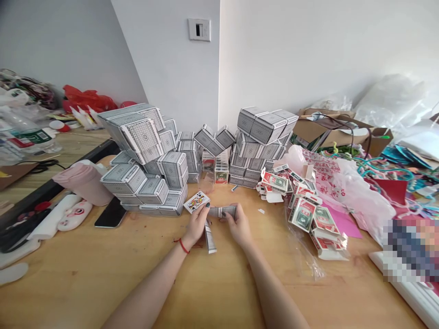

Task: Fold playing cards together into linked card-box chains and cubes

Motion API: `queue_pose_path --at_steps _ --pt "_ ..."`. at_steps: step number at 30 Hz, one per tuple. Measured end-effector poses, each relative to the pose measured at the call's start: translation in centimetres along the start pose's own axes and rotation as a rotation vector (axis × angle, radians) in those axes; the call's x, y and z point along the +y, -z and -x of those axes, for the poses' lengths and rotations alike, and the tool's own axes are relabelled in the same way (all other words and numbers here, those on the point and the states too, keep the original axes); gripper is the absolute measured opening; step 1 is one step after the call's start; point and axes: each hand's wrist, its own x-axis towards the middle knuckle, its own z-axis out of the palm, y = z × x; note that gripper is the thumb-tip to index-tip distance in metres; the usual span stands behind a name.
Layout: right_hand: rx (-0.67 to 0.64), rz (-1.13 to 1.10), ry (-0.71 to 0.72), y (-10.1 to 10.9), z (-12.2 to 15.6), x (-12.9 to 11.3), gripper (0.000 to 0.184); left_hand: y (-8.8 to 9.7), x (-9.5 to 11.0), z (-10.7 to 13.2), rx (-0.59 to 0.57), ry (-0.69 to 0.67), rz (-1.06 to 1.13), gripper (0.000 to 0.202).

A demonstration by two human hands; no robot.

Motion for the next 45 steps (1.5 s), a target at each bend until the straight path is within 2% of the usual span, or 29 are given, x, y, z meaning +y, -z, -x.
queue_pose_path --at_steps 9,17,23,31,35,38,42,45 --pt "-0.043 0.045 0.030 -0.6 0.7 -0.6 0.030 0.5 0.2 -0.7 0.038 0.000 0.046 0.031" --pt "-0.075 0.051 0.030 -1.5 1.1 -0.6 0.028 0.6 0.1 -0.8 0.026 0.024 0.097 0.028" --pt "-0.051 0.049 0.059 -1.5 1.1 -0.6 0.023 0.3 0.2 -0.5 0.003 0.062 0.177 0.030" --pt "-0.074 0.071 0.090 -1.7 1.6 -0.4 0.020 0.3 0.5 -0.4 0.048 0.052 0.133 0.032" --pt "-0.025 0.089 0.091 -1.6 1.4 -0.6 0.017 0.1 0.6 -0.2 0.033 0.077 0.117 0.034" --pt "-0.031 0.079 0.082 -1.3 1.1 -0.8 0.023 -0.2 0.6 0.0 0.037 0.072 0.118 0.034" --pt "-0.034 0.004 0.084 -0.5 0.5 -1.0 0.044 -0.2 0.6 0.0 0.008 0.061 0.217 0.028" --pt "-0.024 -0.014 0.091 0.3 0.0 -1.0 0.042 0.1 0.5 -0.2 -0.065 0.132 0.368 0.028"
